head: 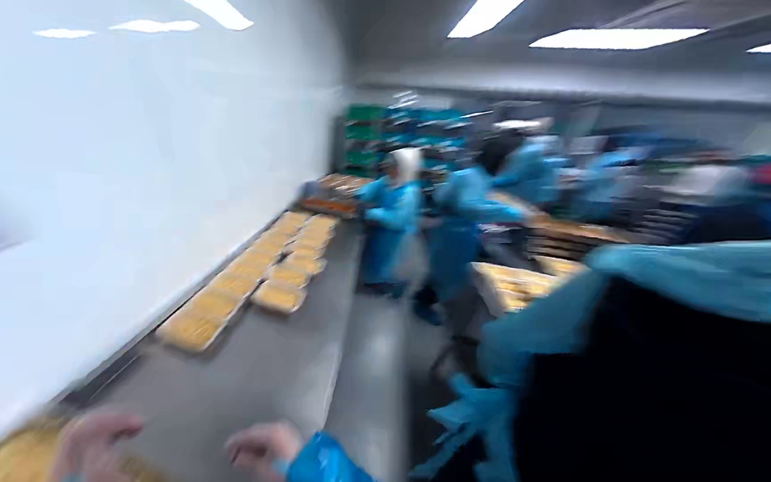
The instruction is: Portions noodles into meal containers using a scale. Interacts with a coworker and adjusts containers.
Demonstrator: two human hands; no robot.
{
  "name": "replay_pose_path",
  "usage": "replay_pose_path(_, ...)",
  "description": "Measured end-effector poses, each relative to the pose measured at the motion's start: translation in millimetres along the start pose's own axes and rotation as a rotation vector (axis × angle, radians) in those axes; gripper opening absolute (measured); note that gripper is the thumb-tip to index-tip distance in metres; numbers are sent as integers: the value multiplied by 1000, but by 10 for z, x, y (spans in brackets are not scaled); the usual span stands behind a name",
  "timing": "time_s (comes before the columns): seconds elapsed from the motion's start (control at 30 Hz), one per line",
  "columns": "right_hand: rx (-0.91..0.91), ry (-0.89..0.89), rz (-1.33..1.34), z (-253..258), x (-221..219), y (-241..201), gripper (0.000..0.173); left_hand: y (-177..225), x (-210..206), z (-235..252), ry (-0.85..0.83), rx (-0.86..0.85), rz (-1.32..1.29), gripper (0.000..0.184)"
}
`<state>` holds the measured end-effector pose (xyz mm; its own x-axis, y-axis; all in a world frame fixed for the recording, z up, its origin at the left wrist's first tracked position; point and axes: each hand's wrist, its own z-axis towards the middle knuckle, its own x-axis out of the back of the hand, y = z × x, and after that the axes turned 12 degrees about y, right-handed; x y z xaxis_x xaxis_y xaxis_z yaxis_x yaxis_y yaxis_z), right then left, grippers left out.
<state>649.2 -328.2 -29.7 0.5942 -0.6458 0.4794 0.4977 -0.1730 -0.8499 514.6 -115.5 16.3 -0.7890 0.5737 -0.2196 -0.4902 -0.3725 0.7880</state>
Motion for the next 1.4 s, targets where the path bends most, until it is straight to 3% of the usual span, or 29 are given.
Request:
replay_pose_path(0.07,-32,-150,20,-87,-295,-198,28,304,481,-512,283,128,54,22)
replay_pose_path(0.13,103,-257,7,-148,-705,-340,31,726,1127,-902,510,204,182,20)
replay_pose_path(0.23,301,-265,93,-324,-1330,-433,36,1454,2201,-1354,748,168,466,46)
replay_pose_path(0.3,308,-323,99,-490,-1585,-564,40,1895,2897,-1605,896,109,614,47)
replay_pose_path(0.37,314,-370,76,-627,-1819,-678,40,2288,3501,-1726,984,185,804,37)
replay_pose_path(0.47,347,-338,46,-860,-2196,-897,41,2535,4382,-1657,811,330,1166,31)
replay_pose_path(0.57,449,-321,46,-1066,-2436,-1084,44,2532,5060,-1444,377,452,1656,35)
replay_pose_path(0.63,482,-322,30,-1108,-2475,-1143,47,2498,5363,-1298,135,516,1809,34)
replay_pose_path(0.7,500,-279,-13,-1100,-2385,-1109,47,2476,5525,-1197,-41,598,1816,34)
replay_pose_path(0.87,432,-161,-95,-985,-1998,-1037,42,2474,5546,-1129,-245,509,1928,28)
replay_pose_path(1.03,266,-285,-241,-741,-2051,-1112,30,2492,5499,-1238,-313,410,1943,32)
replay_pose_path(1.1,120,-395,-366,-535,-2298,-960,45,2459,5514,-1236,-333,402,1952,30)
replay_pose_path(1.2,15,-496,-640,-510,-2798,-733,100,2419,5541,-1315,-347,391,1968,28)
replay_pose_path(1.27,-19,-491,-686,-587,-2995,-882,116,2428,5481,-1246,-333,369,1975,25)
replay_pose_path(1.33,-26,-482,-692,-651,-3110,-940,107,2487,5370,-1232,-350,406,1985,25)
replay_pose_path(1.4,-34,-511,-682,-646,-3137,-961,85,2537,5324,-1218,-378,430,1983,27)
